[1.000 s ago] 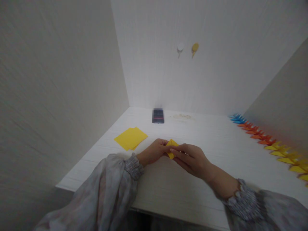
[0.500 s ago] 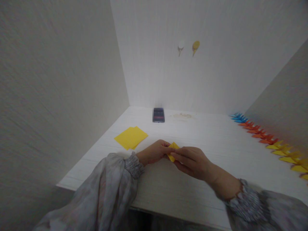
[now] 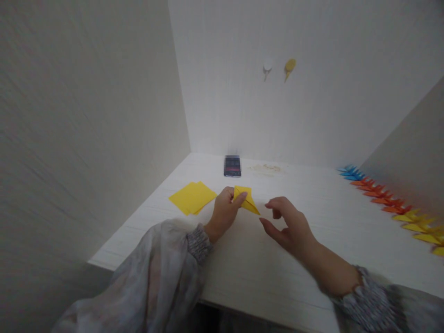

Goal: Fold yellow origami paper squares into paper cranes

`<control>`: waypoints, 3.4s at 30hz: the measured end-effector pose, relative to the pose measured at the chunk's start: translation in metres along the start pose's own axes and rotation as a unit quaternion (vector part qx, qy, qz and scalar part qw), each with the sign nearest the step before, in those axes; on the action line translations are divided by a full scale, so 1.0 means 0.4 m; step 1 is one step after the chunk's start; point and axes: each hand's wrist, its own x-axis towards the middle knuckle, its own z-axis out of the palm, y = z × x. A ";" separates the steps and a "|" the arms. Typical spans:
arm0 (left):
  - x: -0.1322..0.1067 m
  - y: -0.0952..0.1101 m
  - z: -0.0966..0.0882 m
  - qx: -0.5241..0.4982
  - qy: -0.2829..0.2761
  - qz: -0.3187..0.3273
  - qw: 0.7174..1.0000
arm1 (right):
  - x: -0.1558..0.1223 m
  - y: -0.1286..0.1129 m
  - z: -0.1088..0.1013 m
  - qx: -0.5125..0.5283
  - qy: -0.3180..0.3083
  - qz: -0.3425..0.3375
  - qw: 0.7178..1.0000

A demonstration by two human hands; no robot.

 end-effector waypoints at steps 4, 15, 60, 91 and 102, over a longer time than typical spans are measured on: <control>-0.008 -0.001 0.009 -0.002 0.038 0.017 0.999 | 0.005 -0.009 0.032 0.058 -0.029 0.153 0.986; -0.021 0.010 0.020 -0.250 -0.080 -0.102 0.960 | 0.007 0.001 0.043 0.309 0.091 0.250 0.913; -0.015 -0.003 0.002 -0.098 -0.064 0.031 0.993 | 0.022 0.005 0.016 0.319 0.021 0.325 0.890; -0.007 -0.021 0.003 -0.116 -0.059 0.001 0.991 | 0.022 0.018 0.009 0.426 0.032 0.307 0.850; -0.005 -0.013 -0.001 -0.174 -0.076 -0.049 0.981 | 0.019 0.047 0.014 0.403 0.039 0.323 0.856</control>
